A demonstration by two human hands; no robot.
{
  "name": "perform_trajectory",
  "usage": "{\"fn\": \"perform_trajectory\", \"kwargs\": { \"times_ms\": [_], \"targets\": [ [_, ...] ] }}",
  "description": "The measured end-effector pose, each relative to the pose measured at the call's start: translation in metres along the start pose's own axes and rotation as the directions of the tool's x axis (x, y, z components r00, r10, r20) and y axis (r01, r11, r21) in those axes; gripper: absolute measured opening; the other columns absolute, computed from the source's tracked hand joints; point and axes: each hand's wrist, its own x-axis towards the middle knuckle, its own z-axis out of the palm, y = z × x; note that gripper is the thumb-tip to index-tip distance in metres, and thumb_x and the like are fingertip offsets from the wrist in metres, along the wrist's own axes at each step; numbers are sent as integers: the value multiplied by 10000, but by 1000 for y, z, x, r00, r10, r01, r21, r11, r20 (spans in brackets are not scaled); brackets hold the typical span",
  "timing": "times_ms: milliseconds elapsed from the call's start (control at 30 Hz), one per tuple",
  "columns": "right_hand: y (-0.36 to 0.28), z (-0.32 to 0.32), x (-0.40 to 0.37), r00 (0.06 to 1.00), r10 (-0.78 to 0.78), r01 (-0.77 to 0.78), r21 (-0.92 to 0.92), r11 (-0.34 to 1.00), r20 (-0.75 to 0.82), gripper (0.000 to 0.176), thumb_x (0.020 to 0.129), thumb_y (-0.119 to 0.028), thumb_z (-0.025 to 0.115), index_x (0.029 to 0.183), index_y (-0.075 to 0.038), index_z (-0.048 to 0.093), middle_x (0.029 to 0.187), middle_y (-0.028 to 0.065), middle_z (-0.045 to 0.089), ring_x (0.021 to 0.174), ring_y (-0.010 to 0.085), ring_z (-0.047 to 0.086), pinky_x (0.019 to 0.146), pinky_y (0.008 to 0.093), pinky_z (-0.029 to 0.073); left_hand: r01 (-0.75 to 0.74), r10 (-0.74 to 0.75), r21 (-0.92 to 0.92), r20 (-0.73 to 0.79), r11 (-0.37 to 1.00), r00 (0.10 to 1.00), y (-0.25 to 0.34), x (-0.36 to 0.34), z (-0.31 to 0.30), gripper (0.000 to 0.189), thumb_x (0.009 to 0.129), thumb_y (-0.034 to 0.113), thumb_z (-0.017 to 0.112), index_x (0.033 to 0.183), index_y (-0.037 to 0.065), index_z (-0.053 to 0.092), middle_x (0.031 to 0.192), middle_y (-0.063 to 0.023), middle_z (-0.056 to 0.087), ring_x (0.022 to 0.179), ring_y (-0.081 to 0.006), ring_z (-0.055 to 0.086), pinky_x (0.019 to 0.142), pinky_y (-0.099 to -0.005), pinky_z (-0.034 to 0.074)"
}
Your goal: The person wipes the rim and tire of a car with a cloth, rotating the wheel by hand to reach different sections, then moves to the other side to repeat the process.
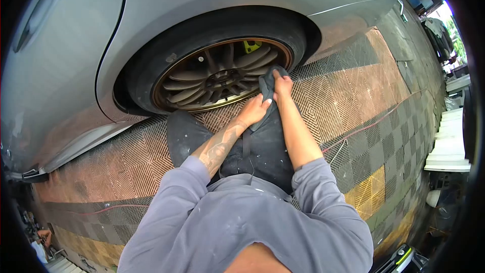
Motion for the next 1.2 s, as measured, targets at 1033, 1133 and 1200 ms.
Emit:
{"fn": "perform_trajectory", "kwargs": {
  "times_ms": [1033, 1133, 1200],
  "targets": [
    [-39, 36, -85, 980, 162, -171, 68, 983, 118, 380, 846, -256, 734, 585, -72, 527, 583, 5, 531, 518, 103, 425, 490, 309, 363, 102, -111, -87, -107, 991, 988, -24, -73, -16, 407, 920, 245, 565, 1244, 8, 500, 1169, -229, 610, 1102, -383, 576, 934, -424, 446],
    [-55, 25, -51, 994, 100, -90, 176, 980, -48, 429, 822, -237, 753, 544, -95, 458, 555, -7, 492, 467, 108, 398, 450, 332, 346, 77, -79, -19, -88, 997, 993, -10, -59, -14, 436, 911, 285, 570, 1221, -13, 500, 1153, -261, 604, 1084, -410, 579, 909, -447, 455],
    [-53, 11, -17, 951, 296, -284, 129, 950, -88, 276, 775, -207, 751, 679, -15, 577, 609, 61, 549, 478, 175, 487, 458, 339, 396, 116, -114, 23, -54, 993, 992, -9, -50, -12, 452, 913, 297, 570, 1223, -24, 500, 1164, -263, 600, 1091, -411, 575, 910, -443, 457]
  ]
}}
